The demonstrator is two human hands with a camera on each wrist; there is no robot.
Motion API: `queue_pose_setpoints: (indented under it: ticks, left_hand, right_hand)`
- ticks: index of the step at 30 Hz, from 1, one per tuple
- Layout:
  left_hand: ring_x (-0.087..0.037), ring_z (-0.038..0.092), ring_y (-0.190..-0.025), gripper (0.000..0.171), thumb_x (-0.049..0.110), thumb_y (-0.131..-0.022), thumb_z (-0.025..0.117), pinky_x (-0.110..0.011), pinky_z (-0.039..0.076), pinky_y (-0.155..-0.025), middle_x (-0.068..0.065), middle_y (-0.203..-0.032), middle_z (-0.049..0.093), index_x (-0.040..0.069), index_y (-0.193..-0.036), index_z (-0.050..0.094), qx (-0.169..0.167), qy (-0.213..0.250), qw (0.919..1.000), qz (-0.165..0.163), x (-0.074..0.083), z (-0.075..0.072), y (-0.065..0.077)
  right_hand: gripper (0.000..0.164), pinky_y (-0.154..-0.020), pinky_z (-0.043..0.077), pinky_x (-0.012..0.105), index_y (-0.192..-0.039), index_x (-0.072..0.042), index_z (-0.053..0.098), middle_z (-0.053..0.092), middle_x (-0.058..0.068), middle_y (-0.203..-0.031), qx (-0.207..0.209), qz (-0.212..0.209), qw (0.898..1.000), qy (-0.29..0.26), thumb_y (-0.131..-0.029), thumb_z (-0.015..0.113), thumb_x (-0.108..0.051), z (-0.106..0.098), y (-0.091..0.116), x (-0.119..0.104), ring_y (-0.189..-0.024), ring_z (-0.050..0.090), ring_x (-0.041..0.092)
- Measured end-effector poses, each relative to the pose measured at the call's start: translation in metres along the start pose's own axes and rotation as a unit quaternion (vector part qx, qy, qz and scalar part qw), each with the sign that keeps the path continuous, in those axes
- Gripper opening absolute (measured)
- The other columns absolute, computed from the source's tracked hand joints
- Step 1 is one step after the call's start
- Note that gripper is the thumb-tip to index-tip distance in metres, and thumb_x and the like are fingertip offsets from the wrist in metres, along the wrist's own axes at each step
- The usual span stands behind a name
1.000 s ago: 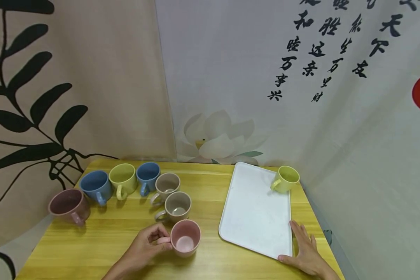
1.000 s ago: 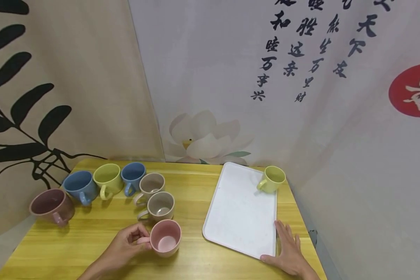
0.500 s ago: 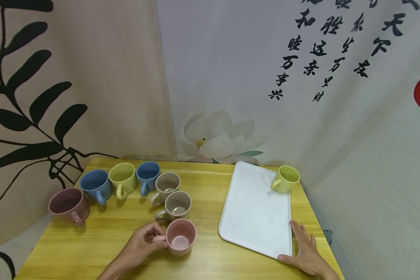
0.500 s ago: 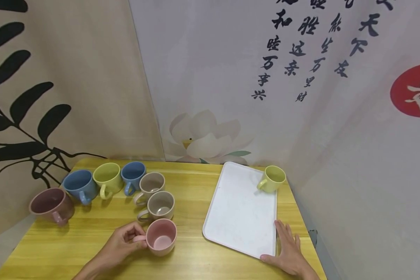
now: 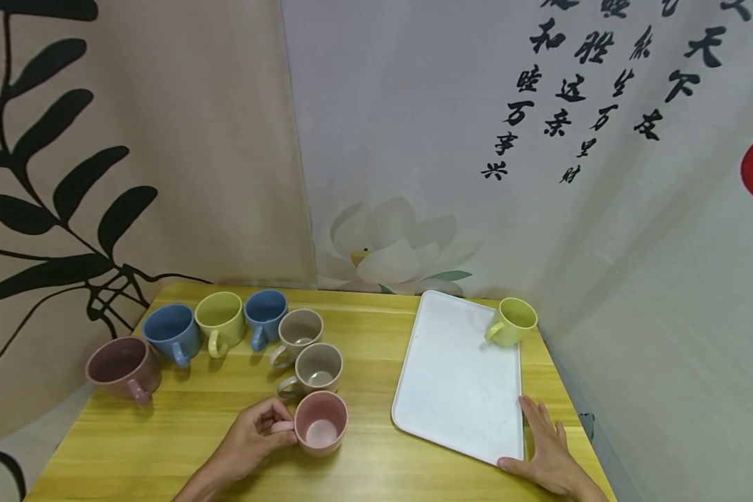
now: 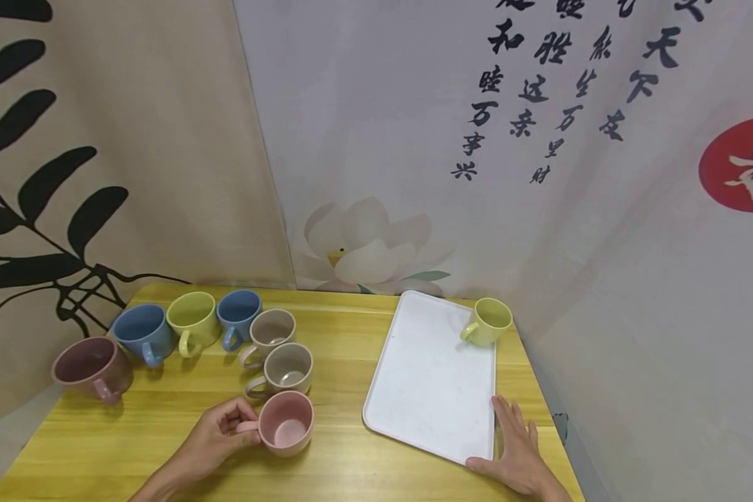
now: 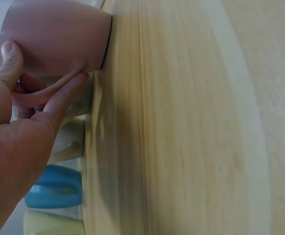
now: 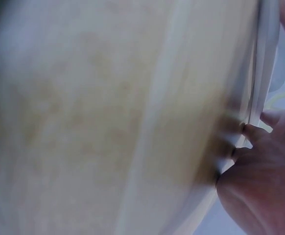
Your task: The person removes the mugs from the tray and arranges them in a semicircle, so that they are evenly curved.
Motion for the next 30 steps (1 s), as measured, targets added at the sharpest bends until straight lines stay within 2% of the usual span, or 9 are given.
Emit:
queue_pose_setpoints:
  ticks: [5, 11, 17, 21, 25, 27, 30]
  left_hand:
    - [0.002, 0.068, -0.092, 0.021, -0.004, -0.095, 0.085, -0.02, 0.059, -0.082, 0.001, -0.1, 0.073, -0.001, -0.109, 0.069, 0.004, 0.0, 1.0, -0.002, -0.003, -0.001, 0.0]
    - [0.002, 0.068, -0.093, 0.022, -0.002, -0.095, 0.086, -0.02, 0.06, -0.084, 0.006, -0.1, 0.073, 0.002, -0.109, 0.07, 0.011, -0.004, 0.9997, -0.021, -0.009, -0.004, 0.0]
    - [0.002, 0.07, -0.094, 0.021, 0.002, -0.097, 0.086, -0.02, 0.061, -0.085, -0.002, -0.101, 0.072, 0.002, -0.111, 0.07, 0.002, 0.0, 0.9997, -0.026, -0.009, -0.004, 0.001]
    - [-0.001, 0.072, -0.098, 0.027, 0.003, -0.097, 0.087, -0.021, 0.062, -0.088, 0.002, -0.107, 0.071, 0.002, -0.119, 0.07, 0.0, -0.007, 0.9987, -0.05, -0.008, -0.007, 0.002]
    - [-0.004, 0.072, -0.106, 0.04, 0.004, -0.096, 0.088, -0.022, 0.064, -0.095, -0.015, -0.117, 0.07, -0.003, -0.131, 0.068, 0.005, -0.016, 0.9969, -0.077, -0.004, -0.015, 0.004]
    - [-0.008, 0.073, -0.11, 0.044, 0.003, -0.097, 0.087, -0.024, 0.065, -0.098, -0.022, -0.12, 0.069, -0.006, -0.135, 0.066, 0.008, -0.02, 0.9967, -0.078, -0.001, -0.019, 0.003]
    - [-0.014, 0.074, -0.116, 0.047, 0.003, -0.098, 0.086, -0.028, 0.066, -0.102, -0.022, -0.126, 0.069, -0.005, -0.14, 0.065, 0.018, -0.026, 0.9969, -0.072, 0.007, -0.026, 0.001]
  right_hand:
    - [0.132, -0.118, -0.002, 0.098, -0.179, -0.003, 0.017, 0.017, 0.04, -0.182, 0.002, -0.003, 1.0, 0.0, -0.083, 0.096, -0.046, 0.0, 0.0, -0.001, -0.162, 0.007, 0.076]
    - [0.132, -0.118, -0.003, 0.098, -0.179, -0.003, 0.016, 0.014, 0.041, -0.182, -0.005, 0.01, 1.0, 0.0, -0.083, 0.096, -0.047, 0.0, -0.001, 0.001, -0.163, 0.004, 0.076]
    - [0.131, -0.119, -0.005, 0.097, -0.179, -0.003, 0.015, 0.012, 0.041, -0.182, -0.009, 0.013, 1.0, -0.005, -0.084, 0.095, -0.046, 0.0, -0.001, 0.001, -0.163, 0.002, 0.076]
    - [0.131, -0.119, -0.005, 0.097, -0.179, -0.004, 0.015, 0.012, 0.041, -0.182, -0.008, 0.011, 1.0, -0.006, -0.085, 0.095, -0.046, 0.001, -0.001, 0.002, -0.163, 0.002, 0.076]
    - [0.131, -0.118, -0.005, 0.098, -0.18, -0.005, 0.014, 0.012, 0.041, -0.182, -0.011, 0.013, 1.0, -0.004, -0.085, 0.095, -0.046, 0.002, -0.001, 0.004, -0.163, 0.002, 0.076]
    - [0.131, -0.118, -0.004, 0.098, -0.18, -0.005, 0.014, 0.012, 0.041, -0.182, -0.013, 0.015, 1.0, -0.002, -0.085, 0.095, -0.047, 0.003, -0.001, 0.005, -0.163, 0.002, 0.076]
    - [0.132, -0.119, -0.004, 0.097, -0.179, -0.003, 0.013, 0.012, 0.041, -0.182, -0.017, 0.02, 1.0, 0.003, -0.085, 0.094, -0.047, 0.003, -0.002, 0.005, -0.163, 0.002, 0.076]
Point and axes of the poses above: each hand's wrist, its own y-axis away from the middle knuckle, its own z-axis out of the palm, x = y × z, the point moved 10 cm from there along -y, towards the middle knuckle
